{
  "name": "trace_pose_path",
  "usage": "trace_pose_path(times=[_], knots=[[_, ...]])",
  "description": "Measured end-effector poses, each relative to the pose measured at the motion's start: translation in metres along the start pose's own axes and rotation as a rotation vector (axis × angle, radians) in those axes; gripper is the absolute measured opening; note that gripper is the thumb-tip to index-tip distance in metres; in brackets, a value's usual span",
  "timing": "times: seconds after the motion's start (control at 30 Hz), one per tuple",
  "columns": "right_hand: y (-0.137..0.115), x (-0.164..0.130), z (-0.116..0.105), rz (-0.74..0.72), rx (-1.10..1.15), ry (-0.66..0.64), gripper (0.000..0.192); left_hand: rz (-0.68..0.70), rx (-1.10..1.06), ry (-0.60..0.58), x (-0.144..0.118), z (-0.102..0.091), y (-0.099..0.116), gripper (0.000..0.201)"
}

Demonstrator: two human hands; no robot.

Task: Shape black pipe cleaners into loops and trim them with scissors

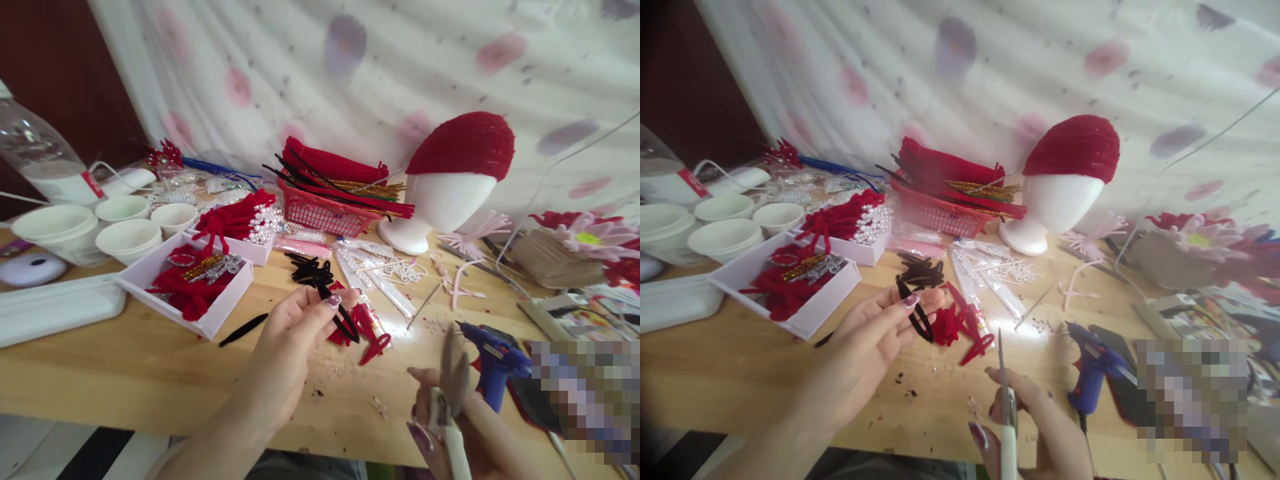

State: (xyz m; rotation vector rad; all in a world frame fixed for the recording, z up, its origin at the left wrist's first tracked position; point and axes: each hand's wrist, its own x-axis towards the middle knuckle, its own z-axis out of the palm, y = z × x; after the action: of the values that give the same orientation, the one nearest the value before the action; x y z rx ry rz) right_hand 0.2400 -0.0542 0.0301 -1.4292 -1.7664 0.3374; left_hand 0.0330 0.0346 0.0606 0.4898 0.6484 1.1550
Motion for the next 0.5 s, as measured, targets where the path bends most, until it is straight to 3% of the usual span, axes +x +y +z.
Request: trace_pose_path(times=[0.07,0.13,0.3,0.4,0.5], knots=[[0.0,-0.002,0.008,-0.066,-0.176,0.124,0.035,-0.004,-0.043,0.015,-0.001,0.001,0.0,0.007],[0.003,-0.003,0.011,-0.122,-0.303,0.144,0.033,-0.007,-0.062,0.02,-0.002,0.001,0.0,0.006],[0.009,-0.003,0.012,-0.123,-0.329,0.242,0.029,0.019,-0.005,0.076,-0.004,0.0,0.004,0.012],[0.007,0.001,0.016,-0.201,-0.341,0.123,0.025,0.046,0.01,0.076,-0.005,-0.002,0.006,0.012],[0.003,0.007,0.021,-0.105,-0.257,0.116,0.02,0.081,0.029,0.074,-0.006,-0.005,0.009,0.011]])
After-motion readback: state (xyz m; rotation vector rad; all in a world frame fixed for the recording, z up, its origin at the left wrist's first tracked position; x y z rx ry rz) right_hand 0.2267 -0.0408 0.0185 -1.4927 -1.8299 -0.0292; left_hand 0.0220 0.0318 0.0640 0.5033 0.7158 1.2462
